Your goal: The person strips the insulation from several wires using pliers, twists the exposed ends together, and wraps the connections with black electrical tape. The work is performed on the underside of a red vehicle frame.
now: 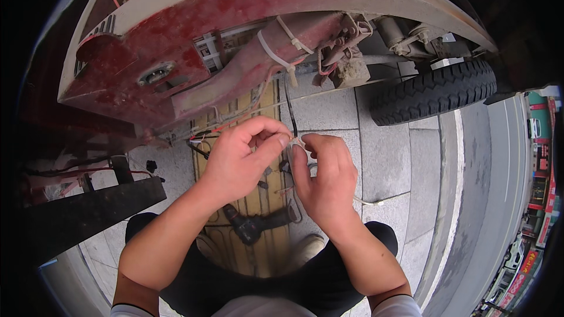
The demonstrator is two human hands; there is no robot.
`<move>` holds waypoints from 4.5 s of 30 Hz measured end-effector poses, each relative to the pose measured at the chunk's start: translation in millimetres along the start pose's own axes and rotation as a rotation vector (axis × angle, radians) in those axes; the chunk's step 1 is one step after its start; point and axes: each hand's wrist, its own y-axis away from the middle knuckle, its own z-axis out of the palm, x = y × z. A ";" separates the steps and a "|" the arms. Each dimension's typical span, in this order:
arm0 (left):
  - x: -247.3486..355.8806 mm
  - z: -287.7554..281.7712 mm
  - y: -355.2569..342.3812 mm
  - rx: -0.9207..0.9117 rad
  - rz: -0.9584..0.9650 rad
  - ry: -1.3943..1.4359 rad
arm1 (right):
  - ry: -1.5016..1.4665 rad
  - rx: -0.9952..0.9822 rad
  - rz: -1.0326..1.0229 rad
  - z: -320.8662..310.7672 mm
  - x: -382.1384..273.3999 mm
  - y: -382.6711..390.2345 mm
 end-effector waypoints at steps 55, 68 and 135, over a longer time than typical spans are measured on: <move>0.1 -3.9 8.3 0.030 0.019 0.036 | -1.483 -0.308 1.095 -12.5 2.1 -8.6; -3.5 -18.6 9.6 -0.112 -0.630 0.815 | -1.271 -0.381 0.895 19.3 11.4 -28.3; -15.2 -21.2 42.4 0.150 -0.117 -0.194 | -1.349 -0.338 0.864 18.4 8.6 -27.9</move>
